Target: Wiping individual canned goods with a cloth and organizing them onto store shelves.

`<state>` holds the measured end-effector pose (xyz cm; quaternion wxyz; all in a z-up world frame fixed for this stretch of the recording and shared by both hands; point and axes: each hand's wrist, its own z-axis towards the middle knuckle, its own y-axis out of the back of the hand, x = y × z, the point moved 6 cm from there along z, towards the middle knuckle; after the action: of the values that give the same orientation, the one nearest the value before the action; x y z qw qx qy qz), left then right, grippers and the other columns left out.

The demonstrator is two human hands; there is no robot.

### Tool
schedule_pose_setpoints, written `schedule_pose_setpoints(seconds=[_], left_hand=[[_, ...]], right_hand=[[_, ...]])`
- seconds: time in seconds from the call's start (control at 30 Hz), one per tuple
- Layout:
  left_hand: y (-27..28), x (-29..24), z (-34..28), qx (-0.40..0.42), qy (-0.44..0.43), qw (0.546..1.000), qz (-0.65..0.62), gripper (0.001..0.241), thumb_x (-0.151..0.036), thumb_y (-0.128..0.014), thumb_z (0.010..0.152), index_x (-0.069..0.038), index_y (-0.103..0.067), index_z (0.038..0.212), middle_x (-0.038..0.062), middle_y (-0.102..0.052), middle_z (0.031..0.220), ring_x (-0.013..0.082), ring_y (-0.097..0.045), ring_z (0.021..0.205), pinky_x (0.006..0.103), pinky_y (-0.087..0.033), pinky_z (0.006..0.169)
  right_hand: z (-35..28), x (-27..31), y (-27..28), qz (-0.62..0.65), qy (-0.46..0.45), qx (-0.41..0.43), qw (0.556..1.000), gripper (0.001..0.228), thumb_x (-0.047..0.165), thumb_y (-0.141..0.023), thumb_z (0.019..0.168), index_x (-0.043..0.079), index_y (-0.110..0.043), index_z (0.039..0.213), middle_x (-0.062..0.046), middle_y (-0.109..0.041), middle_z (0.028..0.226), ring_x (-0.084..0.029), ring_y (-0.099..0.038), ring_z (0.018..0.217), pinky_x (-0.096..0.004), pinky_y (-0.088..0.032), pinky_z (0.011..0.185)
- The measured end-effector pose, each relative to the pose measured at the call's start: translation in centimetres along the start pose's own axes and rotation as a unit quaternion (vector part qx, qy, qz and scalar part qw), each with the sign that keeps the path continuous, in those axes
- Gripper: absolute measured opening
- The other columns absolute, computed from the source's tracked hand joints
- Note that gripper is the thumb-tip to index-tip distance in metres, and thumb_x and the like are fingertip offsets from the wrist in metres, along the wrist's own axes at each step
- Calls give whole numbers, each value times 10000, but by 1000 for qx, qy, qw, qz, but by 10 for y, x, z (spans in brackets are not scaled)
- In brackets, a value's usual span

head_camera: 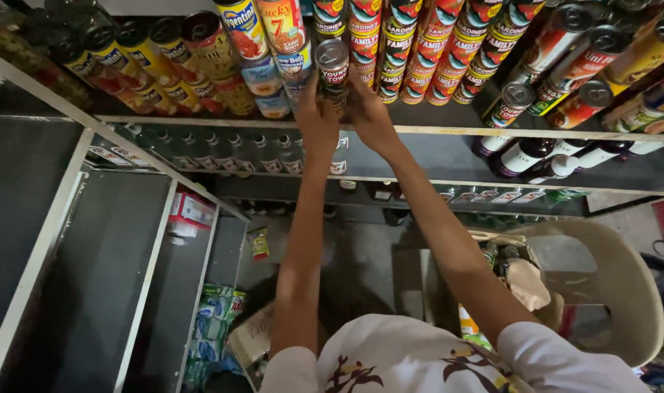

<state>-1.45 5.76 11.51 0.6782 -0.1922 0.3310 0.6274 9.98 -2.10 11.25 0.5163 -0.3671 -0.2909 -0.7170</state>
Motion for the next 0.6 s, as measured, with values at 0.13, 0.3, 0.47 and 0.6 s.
schedule_pose_setpoints(seconds=[0.13,0.3,0.47,0.6], left_hand=[[-1,14,0,7,1,1000,-10,541,15,-502,935,-39,-530,1473,243,-650,1359,409,-638,1279,461,-468,1137],[-3,12,-3,-14,-47,997,66,598,-15,-560,924,-65,-483,1515,297,-485,1479,472,-469,1386,521,-367,1179],[-5,16,-6,11,-1,998,63,598,-33,-575,936,-50,-471,1525,301,-472,1441,475,-477,1329,533,-378,1138],[-4,14,-8,16,7,998,64,576,-30,-559,958,-46,-474,1527,298,-485,1409,469,-494,1293,528,-396,1114]], right_hand=[[4,-13,-3,58,15,9,998,827,-220,-503,930,57,-240,1664,-129,-434,1629,-216,-445,1481,-348,-402,1211],[5,-18,1,-26,29,4,999,829,-242,-536,939,44,-247,1662,-138,-414,1653,-217,-388,1535,-339,-331,1252],[4,-6,-1,-9,-19,4,1000,860,-226,-519,912,57,-217,1666,-131,-403,1652,-213,-414,1502,-329,-394,1184],[5,-12,-3,-2,9,13,1000,876,-243,-519,921,65,-198,1675,-123,-335,1699,-221,-347,1561,-340,-336,1266]])
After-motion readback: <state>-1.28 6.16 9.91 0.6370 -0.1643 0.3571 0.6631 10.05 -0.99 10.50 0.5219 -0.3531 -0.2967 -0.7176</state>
